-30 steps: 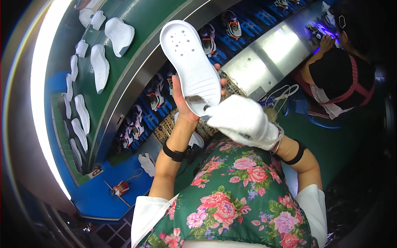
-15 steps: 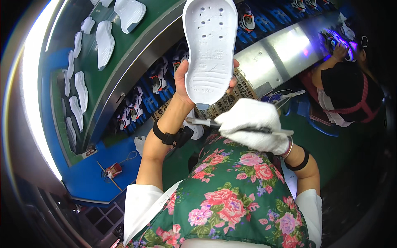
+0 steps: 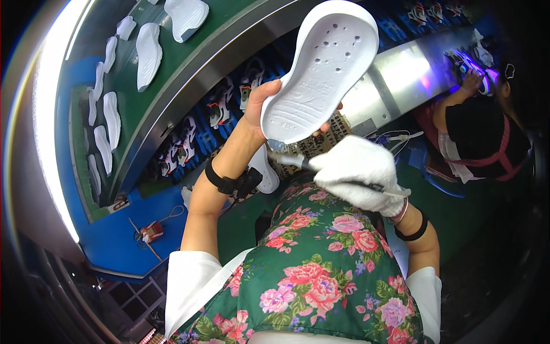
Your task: Applying glue or primer to the bottom of shoe soles using a brush at a manufacturing station.
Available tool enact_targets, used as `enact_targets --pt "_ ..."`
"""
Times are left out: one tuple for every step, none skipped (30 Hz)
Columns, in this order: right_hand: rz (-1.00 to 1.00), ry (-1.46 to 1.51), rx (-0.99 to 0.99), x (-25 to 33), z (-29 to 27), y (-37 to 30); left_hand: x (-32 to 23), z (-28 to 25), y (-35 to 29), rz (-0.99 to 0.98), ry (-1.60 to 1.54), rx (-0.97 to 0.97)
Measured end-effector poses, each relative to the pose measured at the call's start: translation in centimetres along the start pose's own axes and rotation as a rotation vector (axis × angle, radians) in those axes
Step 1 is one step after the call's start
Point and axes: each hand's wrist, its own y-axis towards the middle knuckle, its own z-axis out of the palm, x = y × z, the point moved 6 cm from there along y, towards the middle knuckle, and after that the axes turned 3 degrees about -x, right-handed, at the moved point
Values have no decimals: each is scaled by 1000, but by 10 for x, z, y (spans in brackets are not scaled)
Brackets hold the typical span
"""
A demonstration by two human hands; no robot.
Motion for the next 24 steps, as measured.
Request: enact_targets --pt "-21 -129 -50 3 -8 5 0 2 1 -1 -1 5" --pt "-53 -267 -88 5 -10 6 0 2 1 6 33 -35" --pt "-91 -309 -73 7 -5 6 -2 2 3 15 69 -73" --pt "-128 -351 -57 8 3 4 0 1 6 14 72 -65" --pt "-110 -262 -13 8 8 1 1 -1 8 43 -22 -8" --pt "-32 -136 26 7 10 2 -1 0 9 67 -115 46" --pt "-2 -75 -25 3 7 2 0 1 9 111 -114 31" --pt "27 -15 -77 -3 4 2 2 2 10 105 -111 37" --pt "40 -106 -159 -6 -3 4 2 2 11 154 -147 26" --pt "53 -198 -241 -9 -10 5 1 0 13 202 -184 15" --pt "88 -190 -223 -11 -9 9 1 -5 13 203 -227 -19" --pt "88 -145 -176 -11 -5 11 3 -5 15 199 -225 -11" --pt "163 -33 -172 -12 -5 10 5 -4 15 227 -307 -15" --pt "238 81 -167 -14 -5 10 5 -5 17 255 -389 -19" --pt "255 146 -215 -16 -10 10 8 -5 17 257 -408 12" --pt "253 102 -285 -18 -17 10 11 -6 17 255 -407 13" --pt "216 -19 -351 -14 -24 14 15 -14 16 281 -389 -93" --pt "177 -143 -419 -10 -32 19 16 -17 19 303 -369 -195" --pt "72 -294 -435 -7 -35 26 18 -20 20 379 -352 -335" --pt "71 -296 -440 -6 -36 28 21 -14 24 372 -485 -316" --pt "11 -380 -387 -1 -32 31 22 -11 25 353 -428 -241" --pt "-49 -462 -333 3 -28 33 23 -10 26 332 -370 -166" --pt "-72 -462 -307 3 -18 27 23 -11 26 336 -367 -170" --pt "-42 -419 -306 2 -11 21 23 -10 30 329 -441 -97"
